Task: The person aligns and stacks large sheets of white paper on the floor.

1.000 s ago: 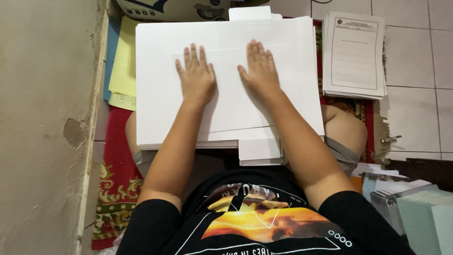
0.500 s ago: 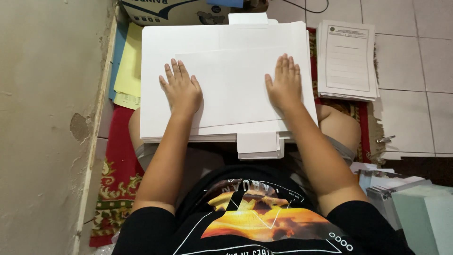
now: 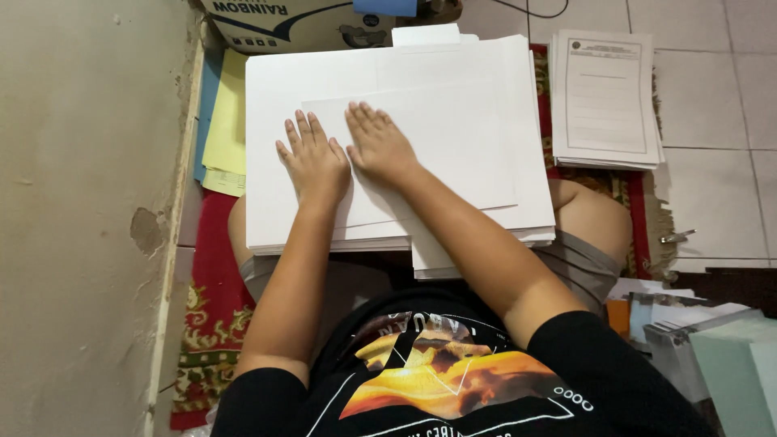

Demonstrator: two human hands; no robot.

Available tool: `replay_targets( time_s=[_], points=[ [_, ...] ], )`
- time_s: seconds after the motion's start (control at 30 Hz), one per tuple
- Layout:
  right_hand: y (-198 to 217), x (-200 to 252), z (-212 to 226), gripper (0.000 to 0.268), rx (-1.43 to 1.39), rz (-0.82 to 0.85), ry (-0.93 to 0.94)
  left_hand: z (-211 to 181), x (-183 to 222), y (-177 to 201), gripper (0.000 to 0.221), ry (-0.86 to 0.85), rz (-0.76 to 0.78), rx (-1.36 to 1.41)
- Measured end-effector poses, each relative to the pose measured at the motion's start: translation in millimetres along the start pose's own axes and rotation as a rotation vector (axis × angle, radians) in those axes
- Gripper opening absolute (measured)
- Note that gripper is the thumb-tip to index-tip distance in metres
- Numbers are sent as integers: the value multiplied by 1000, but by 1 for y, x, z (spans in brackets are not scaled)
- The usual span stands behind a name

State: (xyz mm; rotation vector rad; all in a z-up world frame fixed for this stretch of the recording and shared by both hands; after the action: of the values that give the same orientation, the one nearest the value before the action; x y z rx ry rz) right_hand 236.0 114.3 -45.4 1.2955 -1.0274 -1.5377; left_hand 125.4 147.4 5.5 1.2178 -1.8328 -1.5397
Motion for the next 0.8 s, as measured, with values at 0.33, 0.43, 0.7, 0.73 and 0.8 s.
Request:
replay_targets(
  time_s=[0.33,0.43,0.7,0.73,0.8],
  points=[
    [117,65,-118,69,100,-92,-420,-4,0,11,61,4,-10,39],
    [122,113,-125,69,-16,153,-632,0,0,5,64,61,71,-12],
    [142,225,-68,65,129,27,-524,1,1,7,58,-18,-71,63],
    [147,228,-68,65,131,25,-519,2,2,6,58,-15,-74,65],
    [150,240,-71,61,92,112,-579,2,3,6,57,-35,-98,76]
  ],
)
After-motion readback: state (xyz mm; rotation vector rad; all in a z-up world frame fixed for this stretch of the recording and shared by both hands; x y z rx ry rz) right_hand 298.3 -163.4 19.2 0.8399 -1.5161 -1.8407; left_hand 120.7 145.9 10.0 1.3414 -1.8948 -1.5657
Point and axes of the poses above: each hand's wrist, its own x-axis away from the middle knuckle, its own y-axis out of the back of the hand, z = x × y, the point moved 9 cm from there along -x, towards the middle knuckle, and after that the axes turned 5 degrees about -z, right-handed, at the moved point
